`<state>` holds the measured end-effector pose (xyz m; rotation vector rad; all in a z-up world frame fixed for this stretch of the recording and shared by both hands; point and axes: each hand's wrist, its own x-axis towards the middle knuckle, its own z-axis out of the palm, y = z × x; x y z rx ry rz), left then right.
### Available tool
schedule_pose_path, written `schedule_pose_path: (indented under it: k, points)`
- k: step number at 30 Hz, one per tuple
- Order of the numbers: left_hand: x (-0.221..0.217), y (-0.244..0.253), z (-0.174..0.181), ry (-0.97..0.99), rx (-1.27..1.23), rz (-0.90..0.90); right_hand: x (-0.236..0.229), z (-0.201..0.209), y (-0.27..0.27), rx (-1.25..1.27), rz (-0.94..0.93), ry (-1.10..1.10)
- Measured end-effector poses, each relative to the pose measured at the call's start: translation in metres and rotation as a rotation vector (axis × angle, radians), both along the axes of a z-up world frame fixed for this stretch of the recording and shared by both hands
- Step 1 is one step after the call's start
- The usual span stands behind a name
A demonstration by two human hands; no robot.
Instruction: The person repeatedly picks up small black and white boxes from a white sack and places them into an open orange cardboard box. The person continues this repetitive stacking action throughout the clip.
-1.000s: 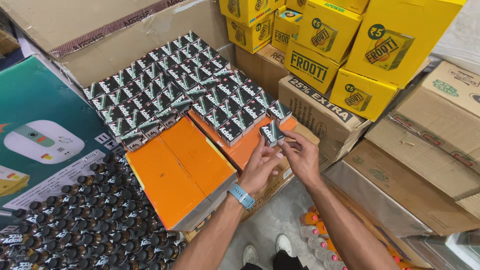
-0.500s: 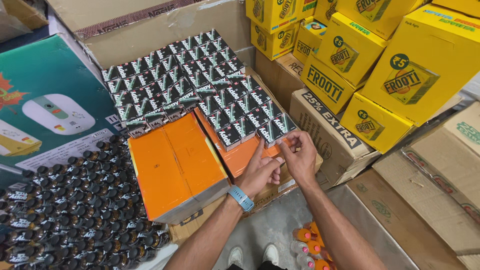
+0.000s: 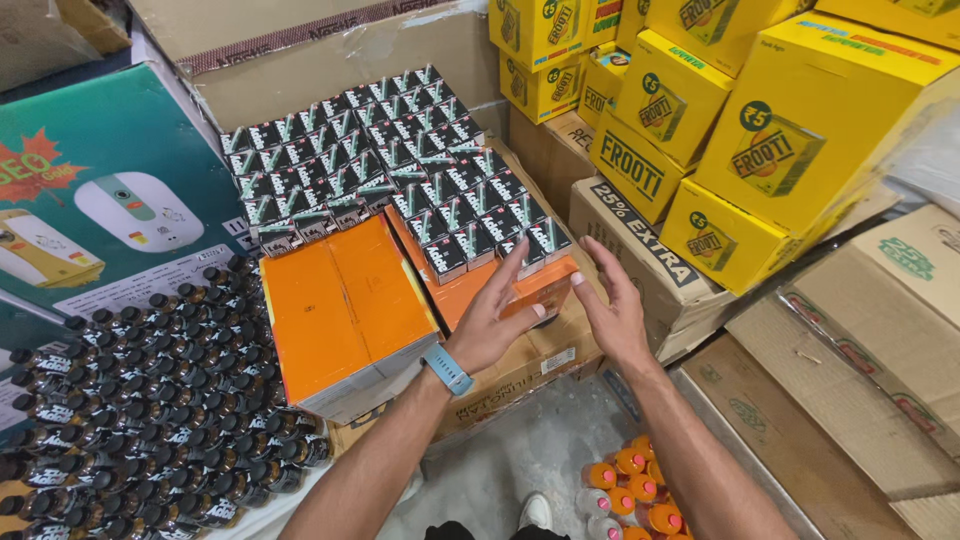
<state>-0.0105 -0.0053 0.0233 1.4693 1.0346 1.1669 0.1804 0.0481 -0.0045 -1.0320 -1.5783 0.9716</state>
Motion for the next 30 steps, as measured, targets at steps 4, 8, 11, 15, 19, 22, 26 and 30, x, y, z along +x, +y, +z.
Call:
schedule_pose_path:
  k: [4, 8, 11, 15, 19, 22, 26, 30]
  points:
    - [-0.002, -0.013, 0.027, 0.1, 0.029, -0.062, 0.015, 0.022, -0.032, -0.007, 0.056, 0.077]
    - [-0.01, -0.026, 0.014, 0.096, 0.022, -0.149, 0.034, 0.019, -0.068, -0.057, 0.071, 0.046]
    - [-0.015, -0.044, -0.006, 0.086, 0.017, -0.223, 0.044, 0.007, -0.109, -0.111, 0.031, 0.039]
    - [-0.016, -0.09, -0.017, 0.024, 0.003, -0.28, 0.051, 0.001, -0.184, -0.149, -0.086, 0.043]
    - [-0.008, -0.133, -0.039, -0.004, 0.005, -0.36, 0.054, -0.018, -0.264, -0.139, -0.189, 0.074]
    - [0.006, -0.166, -0.055, 0.005, -0.039, -0.485, 0.057, -0.024, -0.325, -0.178, -0.248, 0.098]
    - [0.041, -0.215, -0.055, 0.065, -0.098, -0.681, 0.076, -0.029, -0.412, -0.21, -0.426, 0.112]
    - [0.097, -0.267, -0.06, 0.049, -0.139, -0.883, 0.114, -0.047, -0.508, -0.183, -0.609, 0.152]
